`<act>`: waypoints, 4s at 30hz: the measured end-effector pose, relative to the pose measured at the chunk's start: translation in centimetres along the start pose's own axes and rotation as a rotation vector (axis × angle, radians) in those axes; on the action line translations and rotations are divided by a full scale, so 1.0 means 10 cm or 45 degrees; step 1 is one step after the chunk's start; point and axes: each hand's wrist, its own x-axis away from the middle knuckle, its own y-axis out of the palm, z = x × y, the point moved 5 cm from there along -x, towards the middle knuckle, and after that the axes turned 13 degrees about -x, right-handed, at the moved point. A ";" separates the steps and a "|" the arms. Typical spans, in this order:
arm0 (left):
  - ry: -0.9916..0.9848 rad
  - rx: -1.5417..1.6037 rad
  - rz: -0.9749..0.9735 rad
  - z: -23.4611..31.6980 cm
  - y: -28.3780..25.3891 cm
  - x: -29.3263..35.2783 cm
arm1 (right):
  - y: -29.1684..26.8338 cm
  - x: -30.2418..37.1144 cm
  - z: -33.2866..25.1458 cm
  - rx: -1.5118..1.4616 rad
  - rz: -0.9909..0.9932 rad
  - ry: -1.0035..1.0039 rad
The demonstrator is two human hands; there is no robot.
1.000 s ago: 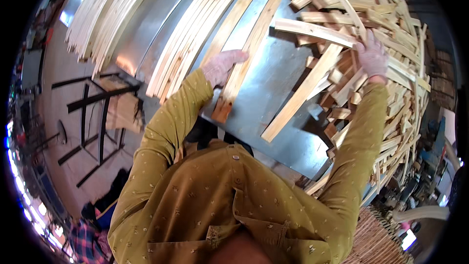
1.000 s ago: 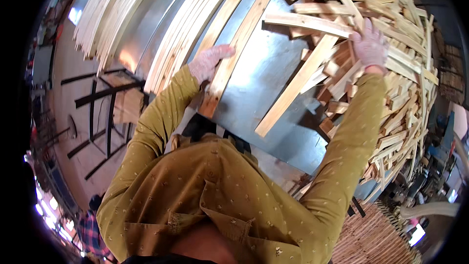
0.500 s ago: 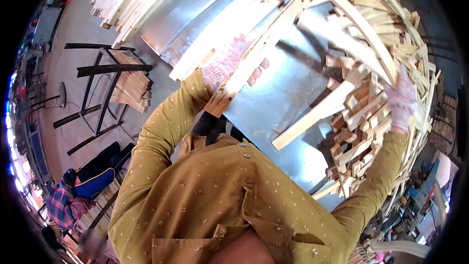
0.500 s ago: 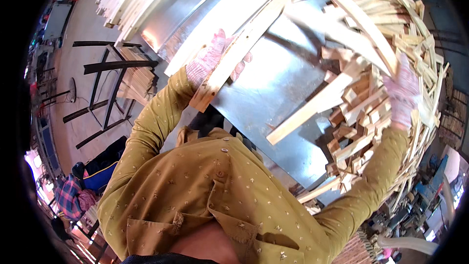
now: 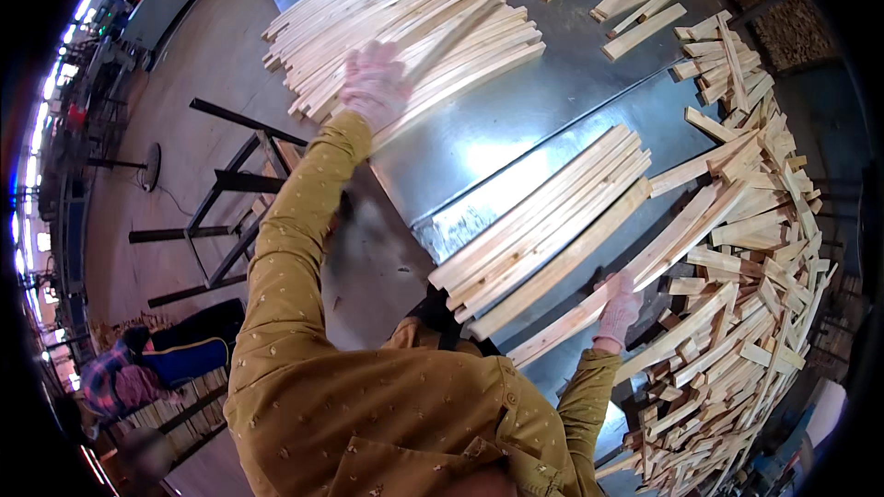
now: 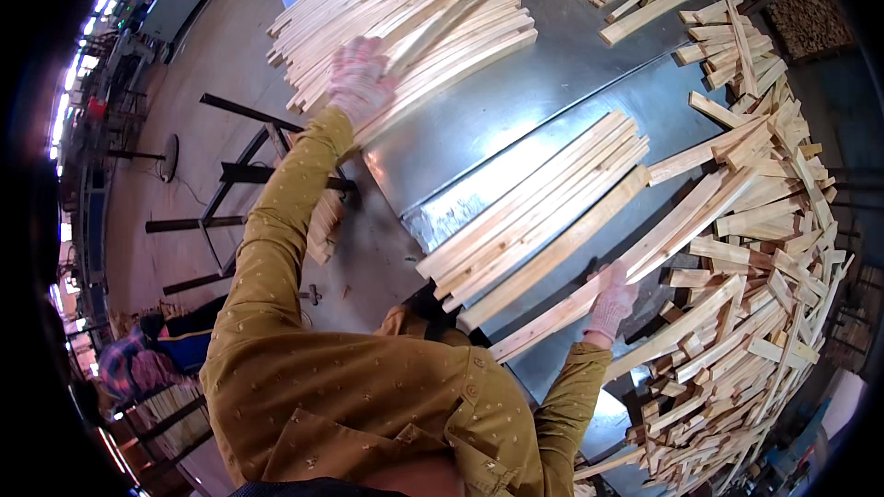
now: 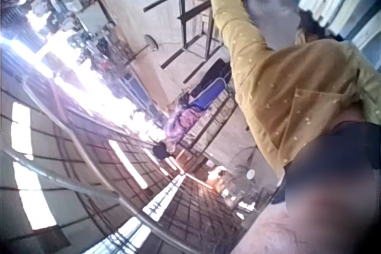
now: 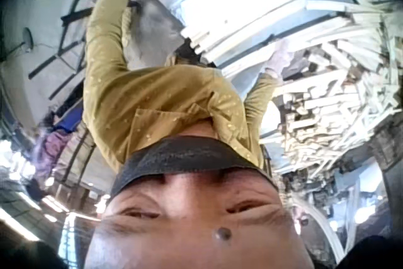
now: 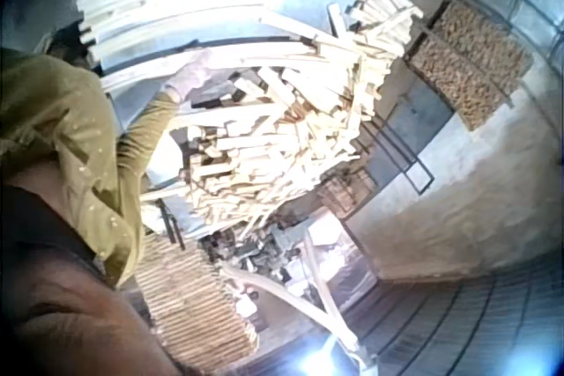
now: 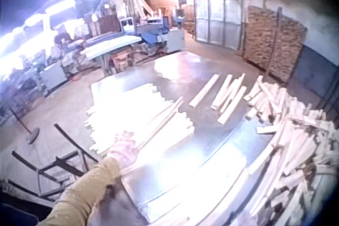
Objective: The person repeatedly picks up thin wooden slats from a large pile on a metal table, aligns them, and places them into a neat stack. The person wears gloves and handles the wood by hand throughout the process.
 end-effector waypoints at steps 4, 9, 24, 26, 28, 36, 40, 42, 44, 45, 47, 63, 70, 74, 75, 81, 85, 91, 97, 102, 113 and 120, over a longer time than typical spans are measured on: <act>-0.063 0.033 -0.261 -0.59 0.71 -0.35 | 0.08 0.10 0.25 -0.176 0.185 0.112; -0.311 0.119 -0.016 -0.55 0.81 -0.31 | 0.13 0.15 0.26 -0.097 0.106 0.084; 1.142 -0.168 -0.161 3.42 0.50 3.00 | -0.46 0.82 0.21 -0.211 -0.163 -0.032; 1.043 -0.184 -0.010 3.49 0.76 3.05 | -0.65 0.82 0.17 -0.102 -0.202 -0.095; 1.033 -0.159 0.081 3.45 0.50 2.95 | -0.84 0.63 0.35 -0.177 -0.194 -0.180; 0.426 0.563 -0.503 2.82 -0.25 2.48 | -0.37 0.41 0.64 0.109 -0.500 -0.545; 0.529 0.313 0.183 2.86 -0.19 2.59 | 0.01 0.43 0.67 -0.378 -0.326 0.021; 0.494 0.216 0.426 2.88 -0.24 2.65 | 0.04 0.45 0.68 -0.532 -0.317 0.061; 0.747 0.851 0.375 2.82 -0.30 2.76 | 0.04 0.50 0.58 -0.582 -0.332 0.125; 0.863 1.170 0.343 2.76 -0.37 2.83 | 0.04 0.52 0.49 -0.454 -0.329 0.024; 0.796 1.546 -0.732 3.00 -0.32 3.11 | 0.08 0.57 0.34 -0.193 -0.326 -0.177; 0.326 2.536 -1.642 3.28 0.07 2.99 | -0.27 0.98 0.33 -0.418 -0.479 0.293; 0.743 0.857 -0.928 2.79 -0.04 3.05 | 0.34 1.02 0.58 1.063 -0.668 0.073; 0.337 0.655 -0.038 1.98 -0.26 2.46 | 0.64 1.05 0.39 1.300 -0.752 0.171; 0.024 0.718 0.080 1.73 -0.18 2.29 | 0.73 1.05 0.38 1.340 -0.782 0.184; 0.489 0.754 -0.708 1.79 0.41 1.71 | 0.79 0.53 0.05 1.411 -0.705 -0.099; 0.589 0.477 -0.197 2.27 0.41 0.61 | 0.95 -0.24 -0.26 1.309 -0.321 -0.536; 0.761 0.878 -0.307 2.96 0.55 0.23 | 1.45 -0.11 -0.01 0.522 -0.274 -0.396; 0.935 1.976 -0.210 2.62 -0.98 -0.26 | 1.81 0.08 -1.33 -0.183 -0.583 -0.770; 0.955 2.070 0.126 2.27 -2.80 -1.01 | 1.56 -0.18 -2.80 -0.264 -0.734 -0.860; 0.387 2.223 -1.124 2.68 -0.24 0.64 | 1.16 0.50 -0.51 0.006 -0.678 0.026; 0.104 2.209 -0.755 2.21 0.79 1.15 | 1.28 0.95 0.68 -0.107 -0.598 0.248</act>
